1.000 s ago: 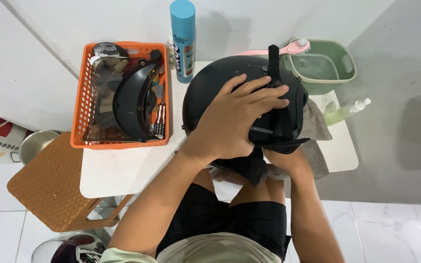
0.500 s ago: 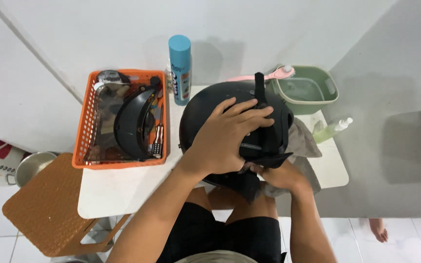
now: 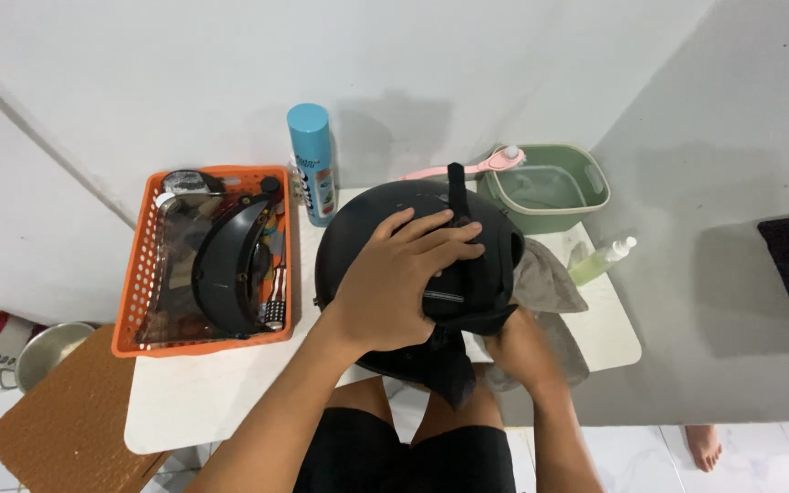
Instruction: The person wipes the exterior of a black motorcycle helmet using a grey cloth. They apply a cleaning liquid from a bottle onto the cloth and continue to wipe the helmet's surface, focusing on the front and side areas.
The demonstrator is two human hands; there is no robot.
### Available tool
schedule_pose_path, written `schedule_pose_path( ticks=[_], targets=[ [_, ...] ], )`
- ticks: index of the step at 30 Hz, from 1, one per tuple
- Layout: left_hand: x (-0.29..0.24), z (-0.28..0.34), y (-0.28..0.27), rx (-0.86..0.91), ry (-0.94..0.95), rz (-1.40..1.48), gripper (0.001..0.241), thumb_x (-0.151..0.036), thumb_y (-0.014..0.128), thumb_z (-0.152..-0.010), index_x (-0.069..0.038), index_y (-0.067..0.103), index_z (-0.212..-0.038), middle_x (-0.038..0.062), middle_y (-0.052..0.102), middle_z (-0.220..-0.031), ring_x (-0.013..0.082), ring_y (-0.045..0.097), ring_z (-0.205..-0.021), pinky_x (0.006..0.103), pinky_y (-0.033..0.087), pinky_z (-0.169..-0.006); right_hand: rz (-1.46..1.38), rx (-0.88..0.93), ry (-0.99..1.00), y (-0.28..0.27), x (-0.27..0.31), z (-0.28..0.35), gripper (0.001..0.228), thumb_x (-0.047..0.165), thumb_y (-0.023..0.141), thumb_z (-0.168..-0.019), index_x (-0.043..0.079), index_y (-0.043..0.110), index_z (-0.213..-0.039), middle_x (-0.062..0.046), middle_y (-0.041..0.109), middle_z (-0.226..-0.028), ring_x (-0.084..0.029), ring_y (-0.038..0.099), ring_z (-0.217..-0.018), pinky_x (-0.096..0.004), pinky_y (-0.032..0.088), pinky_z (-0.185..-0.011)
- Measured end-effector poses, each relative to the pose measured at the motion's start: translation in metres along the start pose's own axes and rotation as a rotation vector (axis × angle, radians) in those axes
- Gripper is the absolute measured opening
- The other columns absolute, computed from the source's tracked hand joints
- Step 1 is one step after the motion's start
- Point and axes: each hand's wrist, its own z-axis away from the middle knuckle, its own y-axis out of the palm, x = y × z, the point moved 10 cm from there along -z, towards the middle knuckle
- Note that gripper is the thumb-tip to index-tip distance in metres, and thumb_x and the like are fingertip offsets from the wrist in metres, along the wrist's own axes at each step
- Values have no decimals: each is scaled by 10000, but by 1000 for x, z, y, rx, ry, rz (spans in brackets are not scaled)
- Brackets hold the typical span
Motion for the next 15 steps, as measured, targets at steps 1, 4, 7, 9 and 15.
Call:
schedule_pose_path(
  ticks=[1, 4, 7, 9, 15],
  targets=[
    [2, -1, 1, 10, -11, 5, 798, -22, 666, -556, -148, 617, -1343, 38, 547, -1525, 353, 423, -1473, 613, 221, -1209, 0, -8, -6, 0, -1, 0, 414, 191, 580, -995, 49, 473, -622, -96, 610, -699, -221, 610, -696, -390, 435, -614],
    [4, -3, 1, 31, -41, 13, 778, -35, 670, -571, -157, 620, -1338, 28, 538, -1532, 341, 413, -1477, 594, 210, -1213, -3, -25, -4, 3, -8, 6, 420, 193, 576, -999, 51, 465, -619, -93, 608, -701, -219, 611, -701, -390, 435, -617],
    [6, -7, 4, 29, -60, 3, 737, -54, 670, -587, -157, 633, -1316, 27, 546, -1526, 327, 424, -1468, 569, 214, -1215, 21, -22, 29, 0, 0, 9, 407, 220, 588, -1002, 42, 496, -647, -117, 613, -711, -249, 614, -710, -408, 438, -611],
    [4, -7, 6, 24, -58, -15, 718, -59, 678, -593, -155, 637, -1303, 32, 554, -1520, 327, 434, -1463, 566, 221, -1211, 38, -16, 56, -7, 13, 10, 396, 246, 601, -1004, 32, 531, -678, -143, 619, -719, -279, 616, -715, -426, 441, -604],
    [4, -10, 3, 24, -60, -32, 833, 15, 762, -512, -118, 644, -1327, 63, 568, -1505, 342, 439, -1454, 566, 261, -1188, 11, -174, -85, -87, 134, 28, 183, 110, 699, -882, 116, 771, -1050, -47, 737, -1128, -271, 701, -1035, -383, 548, -755]
  ],
)
